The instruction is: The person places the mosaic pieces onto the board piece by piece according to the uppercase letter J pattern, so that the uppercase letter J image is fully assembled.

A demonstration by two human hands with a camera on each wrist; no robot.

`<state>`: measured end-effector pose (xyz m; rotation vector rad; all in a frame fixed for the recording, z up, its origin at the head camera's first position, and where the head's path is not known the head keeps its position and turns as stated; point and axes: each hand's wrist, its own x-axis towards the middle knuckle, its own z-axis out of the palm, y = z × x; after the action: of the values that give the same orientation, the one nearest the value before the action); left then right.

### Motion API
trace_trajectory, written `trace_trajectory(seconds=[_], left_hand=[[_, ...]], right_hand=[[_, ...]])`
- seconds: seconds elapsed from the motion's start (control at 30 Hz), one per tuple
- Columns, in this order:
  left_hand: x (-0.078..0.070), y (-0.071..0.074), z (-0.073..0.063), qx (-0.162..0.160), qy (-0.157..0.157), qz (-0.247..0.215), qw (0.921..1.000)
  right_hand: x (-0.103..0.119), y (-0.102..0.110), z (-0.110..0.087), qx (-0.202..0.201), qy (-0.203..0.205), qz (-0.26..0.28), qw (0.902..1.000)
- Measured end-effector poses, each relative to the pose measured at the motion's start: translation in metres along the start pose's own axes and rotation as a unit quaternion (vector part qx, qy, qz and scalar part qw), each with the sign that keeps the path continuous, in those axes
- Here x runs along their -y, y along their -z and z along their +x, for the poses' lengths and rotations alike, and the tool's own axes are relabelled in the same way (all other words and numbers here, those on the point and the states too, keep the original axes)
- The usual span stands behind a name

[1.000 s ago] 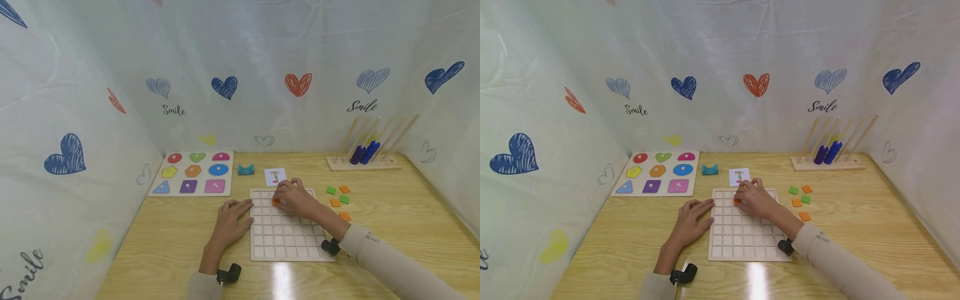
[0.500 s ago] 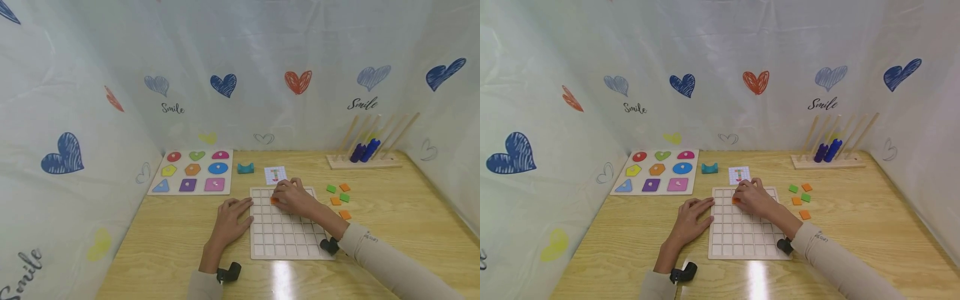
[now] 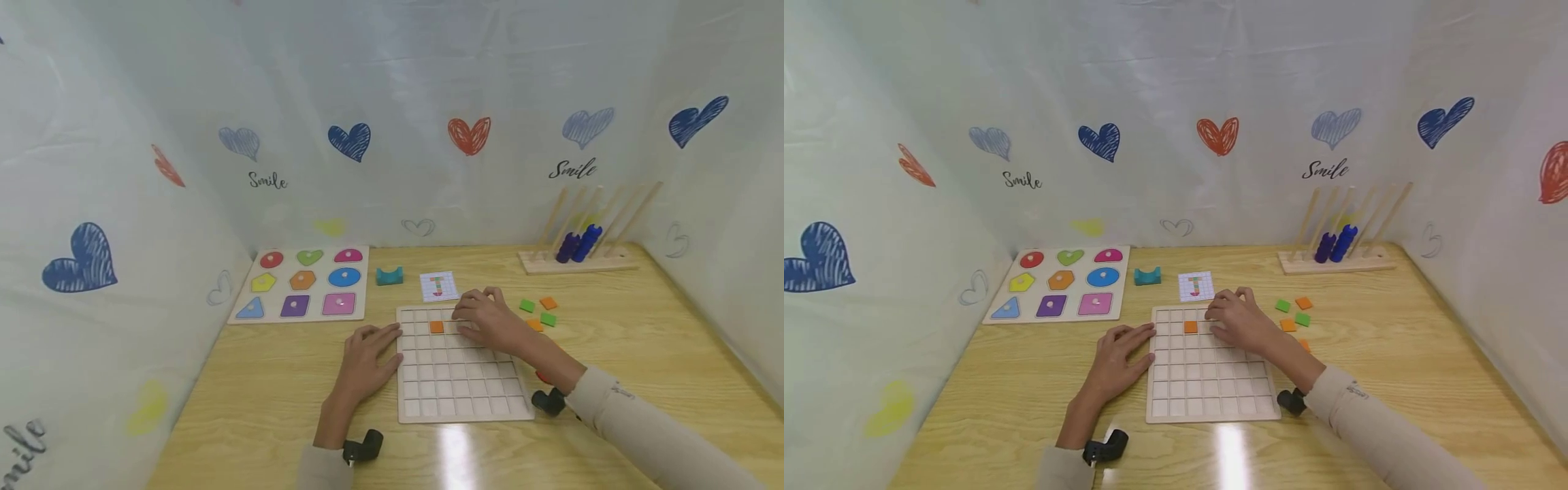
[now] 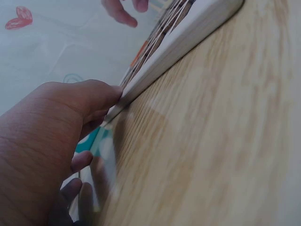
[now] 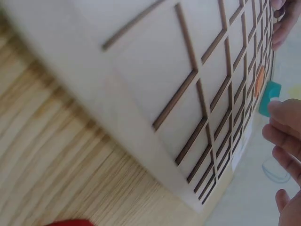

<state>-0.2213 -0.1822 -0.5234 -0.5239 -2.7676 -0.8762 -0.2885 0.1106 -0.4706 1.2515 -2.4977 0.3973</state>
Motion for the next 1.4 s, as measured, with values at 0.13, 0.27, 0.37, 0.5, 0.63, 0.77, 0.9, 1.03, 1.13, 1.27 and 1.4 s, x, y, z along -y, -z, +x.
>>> trace_trajectory(seconds=[0.13,0.27,0.37,0.5,0.63,0.77,0.9,1.03,1.13,1.27,1.4], left_hand=[[0.002,0.000,-0.001,0.000,0.001,0.003,1.0000],[0.003,0.000,-0.002,0.002,-0.002,0.000,1.0000],[0.004,0.000,-0.003,0.002,-0.001,-0.002,1.0000],[0.004,0.000,-0.003,0.000,0.002,-0.003,1.0000],[0.002,-0.001,-0.002,-0.003,0.001,-0.008,1.0000],[0.002,-0.002,-0.002,-0.005,-0.001,-0.007,1.0000],[0.001,-0.002,-0.002,-0.003,0.002,-0.002,1.0000],[0.002,-0.002,-0.002,-0.004,0.002,0.001,1.0000],[0.002,-0.002,-0.003,-0.006,0.000,0.000,1.0000],[0.002,-0.003,-0.003,-0.008,-0.002,-0.001,1.0000],[0.003,-0.004,-0.002,-0.010,-0.005,0.000,0.9999]], right_hand=[[-0.003,0.003,-0.007,0.001,-0.014,0.001,0.9999],[-0.007,0.008,-0.014,0.006,-0.031,0.002,0.9995],[-0.009,0.011,-0.020,0.007,-0.036,0.003,0.9993],[-0.012,0.015,-0.028,-0.001,-0.040,0.000,0.9992],[-0.015,0.020,-0.036,-0.001,-0.054,-0.010,0.9985],[-0.020,0.024,-0.044,0.004,-0.072,-0.016,0.9973],[-0.025,0.026,-0.052,-0.006,-0.067,-0.025,0.9974],[-0.029,0.027,-0.061,-0.020,-0.056,-0.039,0.9975],[-0.033,0.029,-0.066,-0.010,-0.069,-0.044,0.9966],[-0.038,0.033,-0.073,0.004,-0.082,-0.049,0.9954],[-0.045,0.032,-0.080,-0.008,-0.076,-0.045,0.9961]])
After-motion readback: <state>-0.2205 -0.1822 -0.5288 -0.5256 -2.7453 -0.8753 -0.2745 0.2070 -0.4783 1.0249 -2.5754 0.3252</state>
